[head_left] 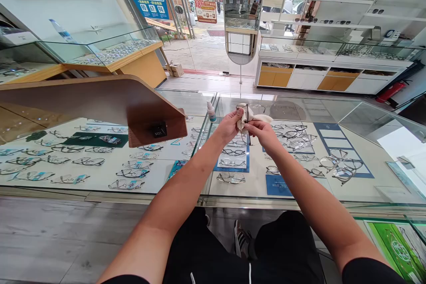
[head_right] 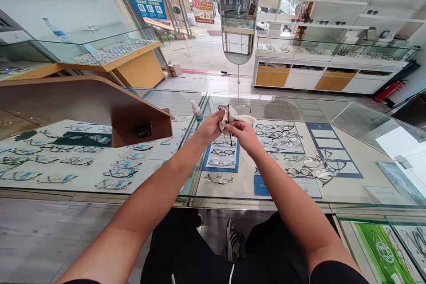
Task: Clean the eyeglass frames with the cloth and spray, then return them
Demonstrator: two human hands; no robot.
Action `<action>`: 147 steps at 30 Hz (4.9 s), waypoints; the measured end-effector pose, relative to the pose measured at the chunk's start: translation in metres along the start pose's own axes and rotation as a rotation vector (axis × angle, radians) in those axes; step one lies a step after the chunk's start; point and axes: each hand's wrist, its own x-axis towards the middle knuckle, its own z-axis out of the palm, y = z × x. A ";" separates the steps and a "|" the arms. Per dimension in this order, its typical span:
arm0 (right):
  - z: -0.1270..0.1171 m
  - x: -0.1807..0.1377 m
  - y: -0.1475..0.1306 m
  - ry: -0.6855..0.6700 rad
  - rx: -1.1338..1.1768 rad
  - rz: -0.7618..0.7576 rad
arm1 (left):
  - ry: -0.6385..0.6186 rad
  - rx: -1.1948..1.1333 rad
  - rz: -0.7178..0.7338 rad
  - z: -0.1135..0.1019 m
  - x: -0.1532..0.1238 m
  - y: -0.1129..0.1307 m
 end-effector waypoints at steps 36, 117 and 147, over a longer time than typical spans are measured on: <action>0.012 -0.011 0.010 0.063 -0.453 0.037 | 0.070 -0.022 -0.054 -0.006 0.002 -0.008; -0.026 0.005 -0.018 0.198 0.077 -0.086 | -0.099 0.029 -0.139 0.005 -0.010 0.007; -0.010 -0.004 -0.020 0.094 0.317 0.026 | -0.143 0.076 -0.166 0.010 -0.014 0.000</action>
